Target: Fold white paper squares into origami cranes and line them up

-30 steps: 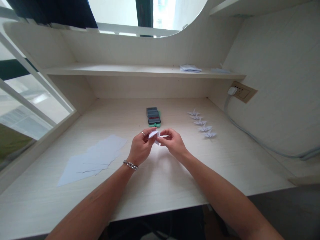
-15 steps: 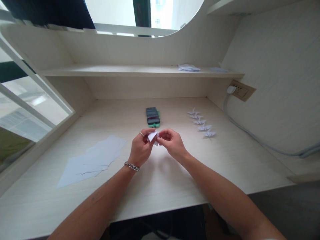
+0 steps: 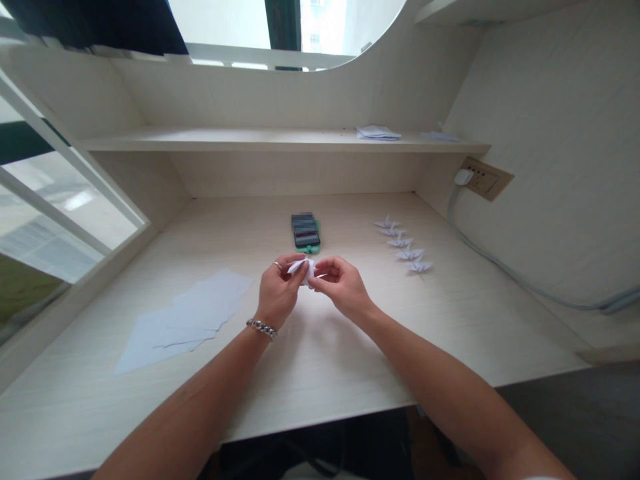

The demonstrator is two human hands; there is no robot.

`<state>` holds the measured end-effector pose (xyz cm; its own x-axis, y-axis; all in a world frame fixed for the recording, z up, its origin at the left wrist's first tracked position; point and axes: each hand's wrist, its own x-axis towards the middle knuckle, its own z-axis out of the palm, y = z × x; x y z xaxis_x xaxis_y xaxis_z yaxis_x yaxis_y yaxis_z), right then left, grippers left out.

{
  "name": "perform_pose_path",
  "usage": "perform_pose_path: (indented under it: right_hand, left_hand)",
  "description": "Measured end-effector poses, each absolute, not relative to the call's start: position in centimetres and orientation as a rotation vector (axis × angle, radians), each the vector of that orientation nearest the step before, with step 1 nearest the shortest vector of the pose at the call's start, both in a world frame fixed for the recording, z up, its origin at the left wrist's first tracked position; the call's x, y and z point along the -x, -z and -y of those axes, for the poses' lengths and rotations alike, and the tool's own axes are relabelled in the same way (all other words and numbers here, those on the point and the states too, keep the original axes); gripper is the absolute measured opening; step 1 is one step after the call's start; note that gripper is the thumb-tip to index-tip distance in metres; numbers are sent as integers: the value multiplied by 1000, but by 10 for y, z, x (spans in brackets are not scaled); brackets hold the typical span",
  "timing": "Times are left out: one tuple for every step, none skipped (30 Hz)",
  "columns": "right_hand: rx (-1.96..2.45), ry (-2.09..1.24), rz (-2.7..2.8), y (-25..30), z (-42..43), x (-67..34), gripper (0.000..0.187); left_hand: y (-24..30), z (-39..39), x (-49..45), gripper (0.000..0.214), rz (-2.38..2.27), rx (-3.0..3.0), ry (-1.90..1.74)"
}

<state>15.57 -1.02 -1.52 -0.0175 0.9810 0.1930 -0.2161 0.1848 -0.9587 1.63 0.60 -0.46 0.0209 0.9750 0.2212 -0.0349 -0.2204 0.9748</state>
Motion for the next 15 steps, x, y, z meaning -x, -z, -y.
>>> perform_pose_path:
  right_hand:
    - [896, -1183, 1159, 15, 10, -156, 39]
    - [903, -1175, 1157, 16, 10, -156, 39]
    - [912, -1164, 1159, 16, 9, -156, 39]
    - [923, -1149, 1165, 16, 9, -156, 38]
    - [935, -1128, 1175, 16, 10, -156, 37]
    - [948, -1103, 1189, 16, 10, -156, 36]
    - [961, -1078, 1207, 16, 10, -156, 34]
    - [976, -1052, 1221, 15, 10, -156, 33]
    - [994, -1030, 1230, 14, 11, -156, 32]
    - [1013, -1013, 1231, 13, 11, -157, 32]
    - [1034, -1003, 1226, 13, 11, -157, 31]
    - [1055, -996, 1217, 12, 11, -157, 31]
    - [1077, -988, 1211, 11, 11, -157, 31]
    - [1097, -978, 1211, 10, 12, -157, 31]
    - [1116, -968, 1218, 9, 12, -157, 30]
  left_hand:
    - [5, -6, -16, 51, -1051, -1356, -1364]
    - [4, -6, -16, 52, -1048, -1362, -1360]
    - [4, -6, -15, 53, -1047, -1376, -1356]
    - [3, -6, -15, 53, -1048, -1398, -1353]
    - [2, -5, -15, 53, -1056, -1428, -1352]
    - [1, -5, -14, 53, -1071, -1463, -1353]
    - [0, -4, -14, 53, -1095, -1500, -1356]
    - [0, -3, -14, 52, -1121, -1538, -1357]
    - [0, -2, -15, 51, -1146, -1573, -1357]
    - [0, -1, -15, 50, -1166, -1607, -1355]
    - [1, 0, -15, 48, -1180, -1638, -1352]
    - [2, 1, -15, 47, -1192, -1669, -1349]
    - [2, 1, -16, 45, -1204, -1700, -1344]
    - [3, 2, -16, 44, -1218, -1729, -1338]
    - [3, 2, -16, 42, -1231, -1757, -1333]
